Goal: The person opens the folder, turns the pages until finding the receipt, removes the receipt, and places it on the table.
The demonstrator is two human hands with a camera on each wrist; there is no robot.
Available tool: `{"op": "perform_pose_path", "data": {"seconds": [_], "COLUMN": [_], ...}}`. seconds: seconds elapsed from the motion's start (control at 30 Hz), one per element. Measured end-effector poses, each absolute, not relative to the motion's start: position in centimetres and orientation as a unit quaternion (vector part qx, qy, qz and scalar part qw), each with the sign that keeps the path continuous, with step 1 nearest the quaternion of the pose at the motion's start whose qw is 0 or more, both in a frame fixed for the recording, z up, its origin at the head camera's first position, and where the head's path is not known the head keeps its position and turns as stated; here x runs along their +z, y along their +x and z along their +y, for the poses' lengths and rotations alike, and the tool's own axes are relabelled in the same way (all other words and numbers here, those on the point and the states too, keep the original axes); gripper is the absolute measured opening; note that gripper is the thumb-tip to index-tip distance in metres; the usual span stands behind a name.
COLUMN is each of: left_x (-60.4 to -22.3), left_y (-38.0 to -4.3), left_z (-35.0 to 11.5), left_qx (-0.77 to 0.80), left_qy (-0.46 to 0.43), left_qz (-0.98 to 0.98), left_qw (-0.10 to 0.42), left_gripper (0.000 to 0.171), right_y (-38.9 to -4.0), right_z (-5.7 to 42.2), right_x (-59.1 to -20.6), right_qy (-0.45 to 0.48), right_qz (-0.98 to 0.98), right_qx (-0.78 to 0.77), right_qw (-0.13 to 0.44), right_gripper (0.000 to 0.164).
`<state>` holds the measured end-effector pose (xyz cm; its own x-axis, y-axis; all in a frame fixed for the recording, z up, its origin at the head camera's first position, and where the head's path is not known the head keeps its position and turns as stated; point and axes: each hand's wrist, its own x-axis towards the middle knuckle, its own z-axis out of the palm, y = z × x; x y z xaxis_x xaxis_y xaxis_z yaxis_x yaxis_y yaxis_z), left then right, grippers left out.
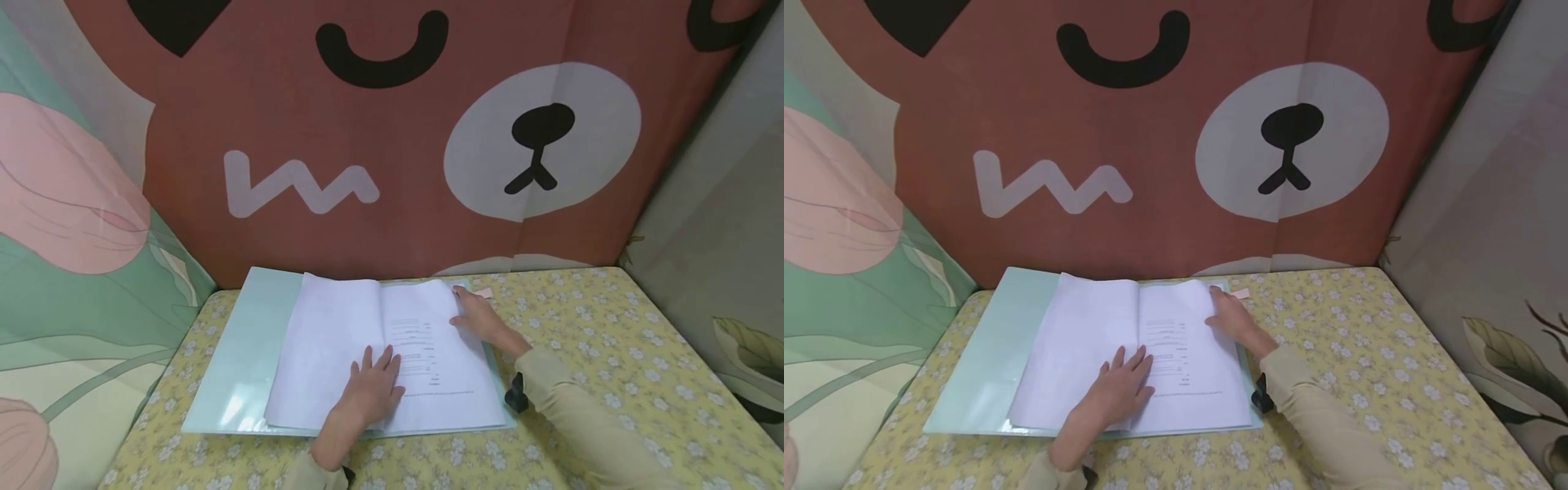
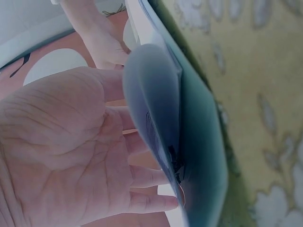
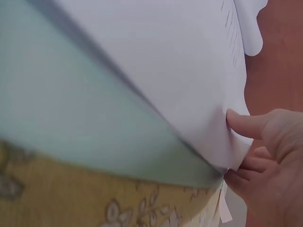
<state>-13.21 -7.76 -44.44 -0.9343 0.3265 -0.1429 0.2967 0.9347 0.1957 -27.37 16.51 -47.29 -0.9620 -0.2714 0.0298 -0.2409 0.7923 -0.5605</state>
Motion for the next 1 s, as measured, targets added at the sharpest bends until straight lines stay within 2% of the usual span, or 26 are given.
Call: {"op": "perform_pose_path", "data": {"seconds": [0.3, 0.57, 0.8, 1.0], "left_x": [-44.5, -44.4, -44.3, -44.0], "left_y": [-13.3, -13.3, -13.3, -13.2], "left_z": [-7.7, -7.7, -7.3, -6.6], "left_qx": [0.080, 0.083, 0.075, 0.060], "left_qy": [0.157, 0.155, 0.152, 0.155], "left_qz": [0.980, 0.979, 0.981, 0.984], "left_qw": [0.092, 0.098, 0.093, 0.060], "left_gripper": [0.057, 0.057, 0.057, 0.055], "right_y": [-27.6, -27.7, -27.5, -27.9], "right_z": [15.9, 16.0, 16.5, 16.9], "right_x": [-47.5, -46.7, -45.8, -45.3], "right_qy": [-0.135, -0.033, 0.035, 0.084], "right_qz": [0.941, 0.917, 0.881, 0.843], "right_qx": [-0.306, -0.389, -0.466, -0.531], "right_qw": [-0.044, -0.084, -0.073, -0.017], "right_gripper": [0.074, 0.065, 0.057, 0.058]}}
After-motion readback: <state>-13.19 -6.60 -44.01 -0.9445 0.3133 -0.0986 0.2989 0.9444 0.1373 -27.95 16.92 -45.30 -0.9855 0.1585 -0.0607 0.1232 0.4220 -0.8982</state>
